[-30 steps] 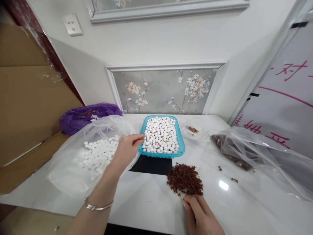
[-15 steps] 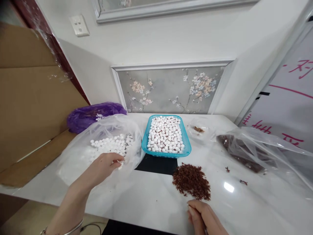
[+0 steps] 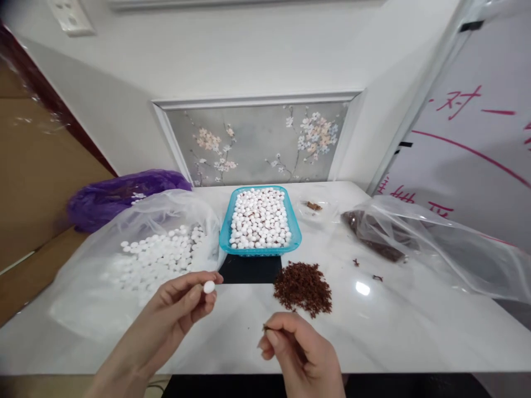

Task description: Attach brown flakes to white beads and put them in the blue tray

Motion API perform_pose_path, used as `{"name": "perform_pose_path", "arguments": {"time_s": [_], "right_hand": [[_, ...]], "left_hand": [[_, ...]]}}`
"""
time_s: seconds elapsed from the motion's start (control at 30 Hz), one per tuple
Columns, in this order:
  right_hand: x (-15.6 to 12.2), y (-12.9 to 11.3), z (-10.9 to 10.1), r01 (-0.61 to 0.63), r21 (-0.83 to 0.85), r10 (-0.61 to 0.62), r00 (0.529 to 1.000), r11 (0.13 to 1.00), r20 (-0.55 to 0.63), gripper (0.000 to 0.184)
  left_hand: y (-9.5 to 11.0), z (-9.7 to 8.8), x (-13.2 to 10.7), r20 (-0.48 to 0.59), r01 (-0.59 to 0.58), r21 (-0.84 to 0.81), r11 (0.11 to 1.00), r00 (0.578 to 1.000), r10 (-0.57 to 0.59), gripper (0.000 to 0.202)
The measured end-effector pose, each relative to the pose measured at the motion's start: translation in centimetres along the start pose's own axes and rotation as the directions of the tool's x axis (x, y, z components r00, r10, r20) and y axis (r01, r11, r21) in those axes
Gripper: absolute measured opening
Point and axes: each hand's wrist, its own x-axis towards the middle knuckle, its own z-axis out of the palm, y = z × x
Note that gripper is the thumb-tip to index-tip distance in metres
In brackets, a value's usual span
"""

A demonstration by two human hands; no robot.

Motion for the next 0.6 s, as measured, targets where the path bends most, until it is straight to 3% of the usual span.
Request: {"name": "perform_pose_path", "arguments": {"time_s": [0.1,0.23,0.6], "right_hand": [[0.3,-1.4,0.3,-0.002,0.102,-0.005,0.998,0.995,0.065,0.01],[0.6,-2.3,0.5,0.073,0.108,-0.081,0.994,0.992,0.078,0.01],[1.0,-1.7,1.2,0.181,-0.061,-0.174,0.979,0.982,0.105,0.01]], "left_hand": [[-1.5,1.9,-0.1,0.064,0.117,-0.179,0.977,0.992,-0.107,0.006],[-2.9,3.4,0.1,0.144,0.247,-0.251,0.936,0.966,-0.216,0.004],[-4.3,3.8,-0.2,0.095,0.266,-0.299,0.916,0.964,-0.249,0.011]]}}
